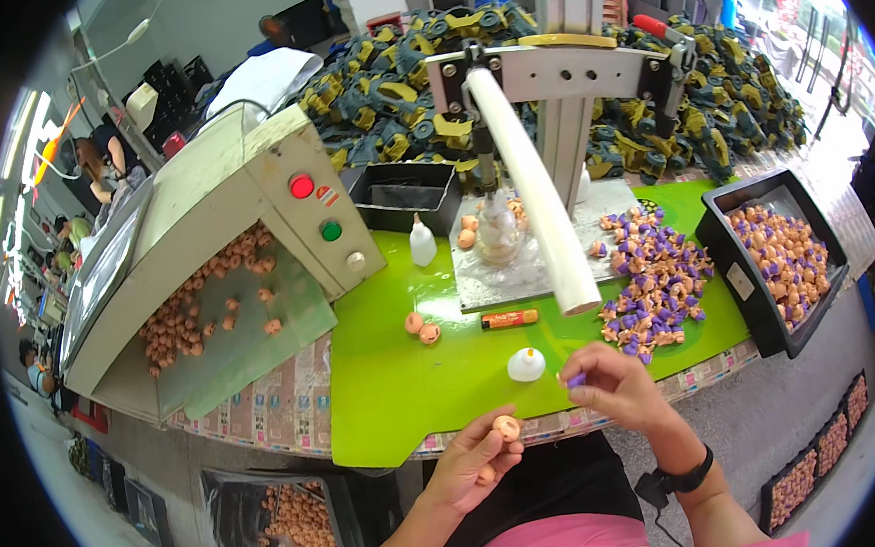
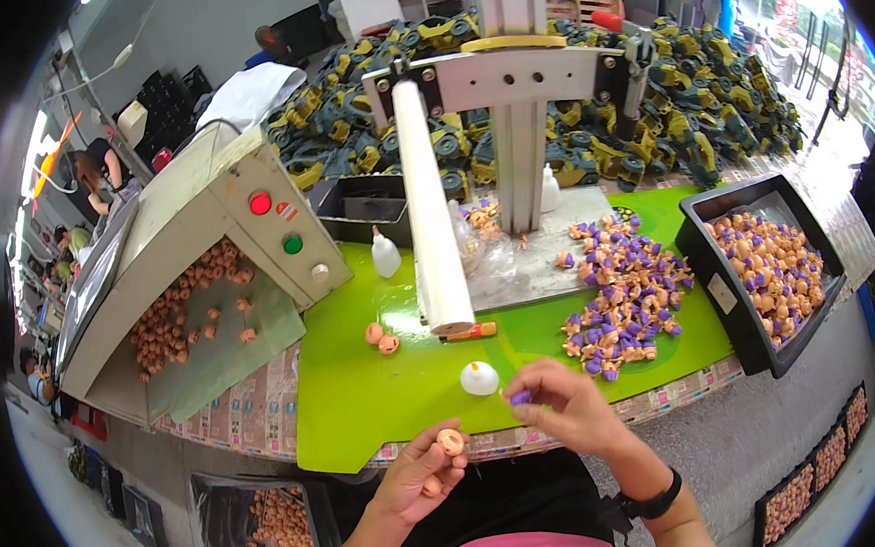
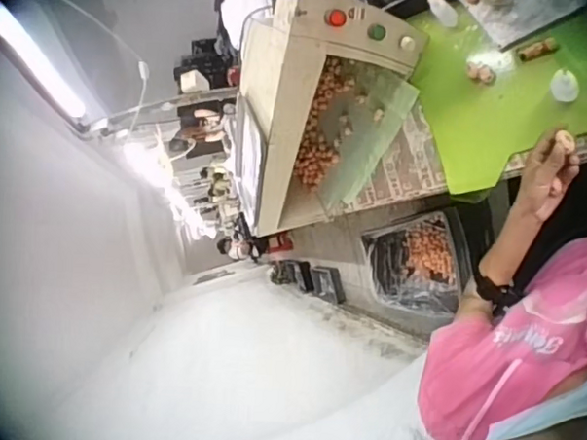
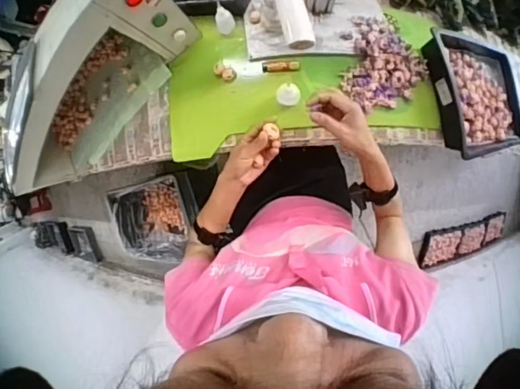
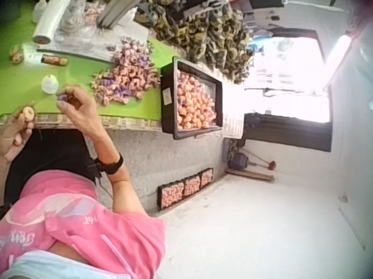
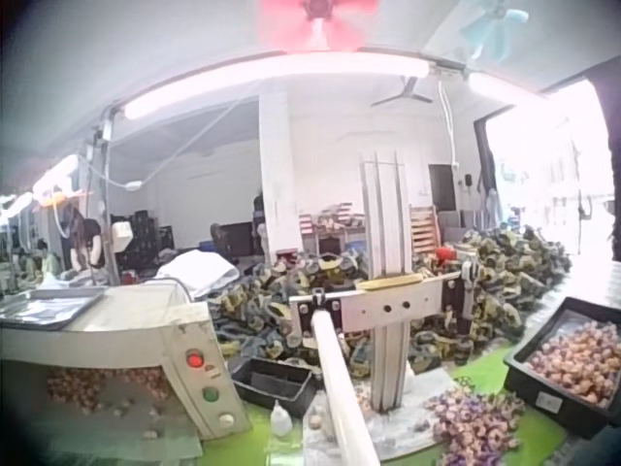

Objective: Applying adhesive to small doll heads and placing them in a curing machine for processing.

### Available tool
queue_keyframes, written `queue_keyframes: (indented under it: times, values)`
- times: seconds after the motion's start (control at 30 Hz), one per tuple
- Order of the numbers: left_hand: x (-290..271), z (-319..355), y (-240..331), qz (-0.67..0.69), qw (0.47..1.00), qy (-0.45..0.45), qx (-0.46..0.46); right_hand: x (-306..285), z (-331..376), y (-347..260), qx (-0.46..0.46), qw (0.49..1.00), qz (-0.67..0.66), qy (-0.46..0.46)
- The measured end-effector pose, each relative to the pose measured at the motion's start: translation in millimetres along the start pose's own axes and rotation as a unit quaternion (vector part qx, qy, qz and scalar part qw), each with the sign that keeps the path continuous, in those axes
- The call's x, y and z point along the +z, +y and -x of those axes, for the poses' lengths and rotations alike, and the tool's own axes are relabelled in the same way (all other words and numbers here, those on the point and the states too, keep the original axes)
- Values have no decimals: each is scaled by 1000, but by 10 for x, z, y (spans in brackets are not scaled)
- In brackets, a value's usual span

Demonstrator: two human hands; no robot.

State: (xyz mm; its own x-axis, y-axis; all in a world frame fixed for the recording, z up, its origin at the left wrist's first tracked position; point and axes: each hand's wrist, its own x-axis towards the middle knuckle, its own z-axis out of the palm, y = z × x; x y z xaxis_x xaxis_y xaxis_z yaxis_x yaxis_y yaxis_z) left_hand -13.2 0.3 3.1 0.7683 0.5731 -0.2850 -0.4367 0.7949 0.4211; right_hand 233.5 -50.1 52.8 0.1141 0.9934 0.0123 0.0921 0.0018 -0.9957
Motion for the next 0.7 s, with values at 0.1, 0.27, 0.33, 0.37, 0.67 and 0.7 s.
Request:
queue_keyframes:
  times: [0.1,0.27,0.33,0.37,0.67,0.7]
  values:
    - [60,-31,-31,2,999,-30,-9,218,161,34,11,983,-173,-53]
    - [34,11,-52,-34,999,-17,-13,340,232,133,-66,989,-109,-74]
    - [58,22,-57,-39,999,-8,-12,352,224,120,-72,993,-60,-76]
    - [67,25,-56,-46,999,-2,-13,350,211,71,-80,994,-28,-70]
    - [27,5,-84,-140,990,-22,-2,269,236,-153,-135,976,148,-83]
    - [14,-5,-91,-141,990,-22,-3,259,241,-163,-147,971,164,-89]
